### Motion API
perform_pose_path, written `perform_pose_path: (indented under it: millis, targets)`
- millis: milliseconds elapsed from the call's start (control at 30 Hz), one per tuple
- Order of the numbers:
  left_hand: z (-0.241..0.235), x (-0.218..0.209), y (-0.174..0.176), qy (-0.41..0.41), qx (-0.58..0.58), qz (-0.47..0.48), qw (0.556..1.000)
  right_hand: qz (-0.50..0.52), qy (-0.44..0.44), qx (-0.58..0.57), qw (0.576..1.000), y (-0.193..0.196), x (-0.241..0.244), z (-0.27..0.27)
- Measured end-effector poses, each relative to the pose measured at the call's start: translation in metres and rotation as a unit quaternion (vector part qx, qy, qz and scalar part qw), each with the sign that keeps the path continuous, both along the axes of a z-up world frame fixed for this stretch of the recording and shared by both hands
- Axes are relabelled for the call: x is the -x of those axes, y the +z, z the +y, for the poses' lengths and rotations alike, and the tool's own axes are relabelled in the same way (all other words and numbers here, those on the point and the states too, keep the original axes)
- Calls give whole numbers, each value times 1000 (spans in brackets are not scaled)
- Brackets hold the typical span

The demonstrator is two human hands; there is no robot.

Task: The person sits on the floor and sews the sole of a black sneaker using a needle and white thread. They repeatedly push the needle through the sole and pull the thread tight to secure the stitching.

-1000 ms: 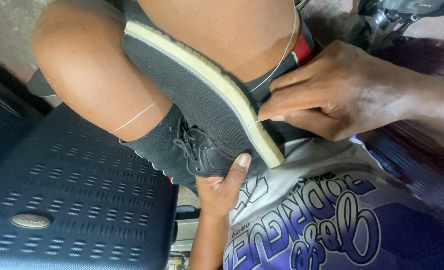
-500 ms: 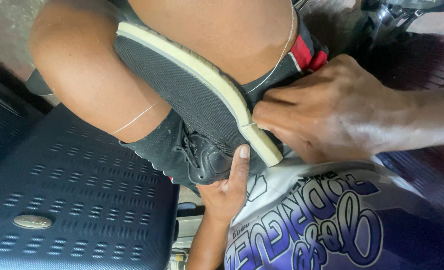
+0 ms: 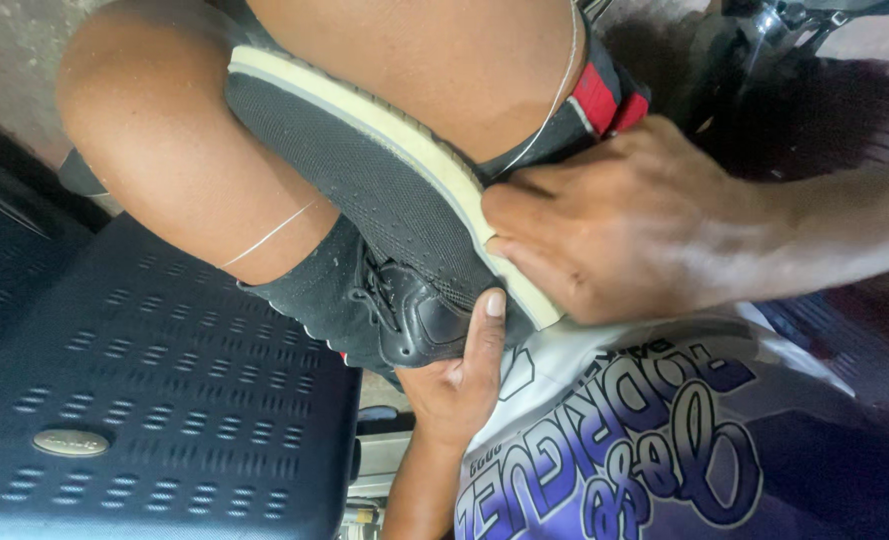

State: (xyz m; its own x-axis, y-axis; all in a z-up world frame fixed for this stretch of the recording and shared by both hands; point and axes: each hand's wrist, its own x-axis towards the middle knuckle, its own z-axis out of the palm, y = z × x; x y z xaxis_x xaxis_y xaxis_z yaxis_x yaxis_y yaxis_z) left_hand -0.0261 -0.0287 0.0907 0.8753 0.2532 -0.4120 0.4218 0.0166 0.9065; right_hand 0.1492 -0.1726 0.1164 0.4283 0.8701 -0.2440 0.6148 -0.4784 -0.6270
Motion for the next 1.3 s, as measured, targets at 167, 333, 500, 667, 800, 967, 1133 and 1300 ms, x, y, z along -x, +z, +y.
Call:
perform_pose_path:
  millis: [167,333,500,667,800,967,1133,1300]
  targets:
    - [3,39,0,68,81,10,994,6,9,-37,999,-6,-8,-17]
    - [27,92,-8,336,225,13,914,39,-19,-76,996,-15,-5,-39]
    - [55,95,-1,317,-164,49,933,102,-83,-28,991,-18,-5,-46]
    - [27,61,9,115,-392,-33,912,85,-87,-5,993,-22,-1,-53]
    - [8,49,-8,26,-238,18,971,84,-93,-6,992,-22,-3,-50]
    - [12,81,-16,105,-195,-55,974,74,-80,-33,994,-19,-4,-48]
    - [15,96,-19,322,407,-121,846,112,-72,-17,991,-20,-4,-42]
    - [0,67,-17,238,195,146,940,46,-4,-114,992,-21,-6,-36]
